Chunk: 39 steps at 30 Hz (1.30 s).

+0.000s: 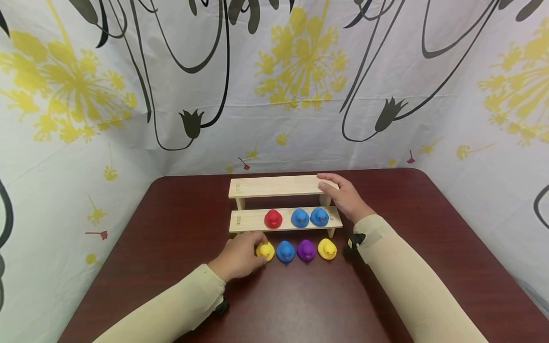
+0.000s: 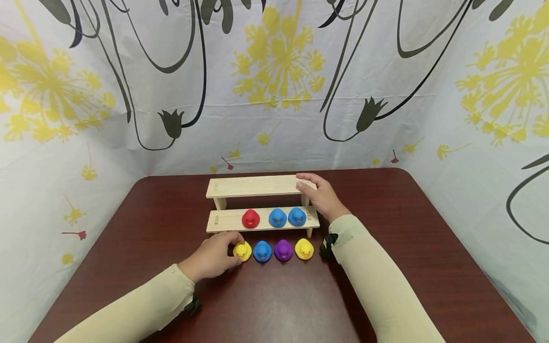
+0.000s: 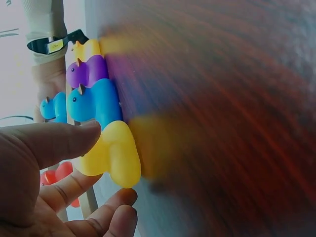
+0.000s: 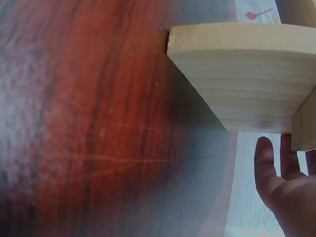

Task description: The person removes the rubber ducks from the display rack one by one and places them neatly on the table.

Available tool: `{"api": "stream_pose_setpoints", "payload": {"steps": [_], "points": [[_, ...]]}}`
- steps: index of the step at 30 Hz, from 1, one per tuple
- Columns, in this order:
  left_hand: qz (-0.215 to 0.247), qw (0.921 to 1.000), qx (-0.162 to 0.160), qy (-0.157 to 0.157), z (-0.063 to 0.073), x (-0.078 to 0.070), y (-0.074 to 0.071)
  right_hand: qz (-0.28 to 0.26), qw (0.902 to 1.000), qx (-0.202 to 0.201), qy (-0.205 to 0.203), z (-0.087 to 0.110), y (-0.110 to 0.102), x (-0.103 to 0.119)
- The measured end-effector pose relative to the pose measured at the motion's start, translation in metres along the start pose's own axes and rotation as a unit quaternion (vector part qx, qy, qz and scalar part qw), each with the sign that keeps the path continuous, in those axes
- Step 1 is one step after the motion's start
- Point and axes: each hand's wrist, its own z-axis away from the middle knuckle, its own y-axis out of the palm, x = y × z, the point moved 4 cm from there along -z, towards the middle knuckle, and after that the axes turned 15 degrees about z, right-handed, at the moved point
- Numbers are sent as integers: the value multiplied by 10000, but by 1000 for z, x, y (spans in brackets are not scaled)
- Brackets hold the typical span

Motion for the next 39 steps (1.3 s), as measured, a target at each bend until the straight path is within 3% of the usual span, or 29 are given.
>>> {"api": "stream_pose_setpoints", "payload": {"steps": [6,15,24,39], "points": [[178,9998,9,-19,3,-3,-6,-2,10000,73,14,2,-1,3],[474,9985,-214,197,5,-17,-24,-115,9999,110,43,2,-1,4],[655,9951,-719,180,-2,-22,-38,-47,10000,74,23,3,-1,4],[688,9939,-852,120,-16,-21,-36,68,10000,29,51,2,0,2]]}}
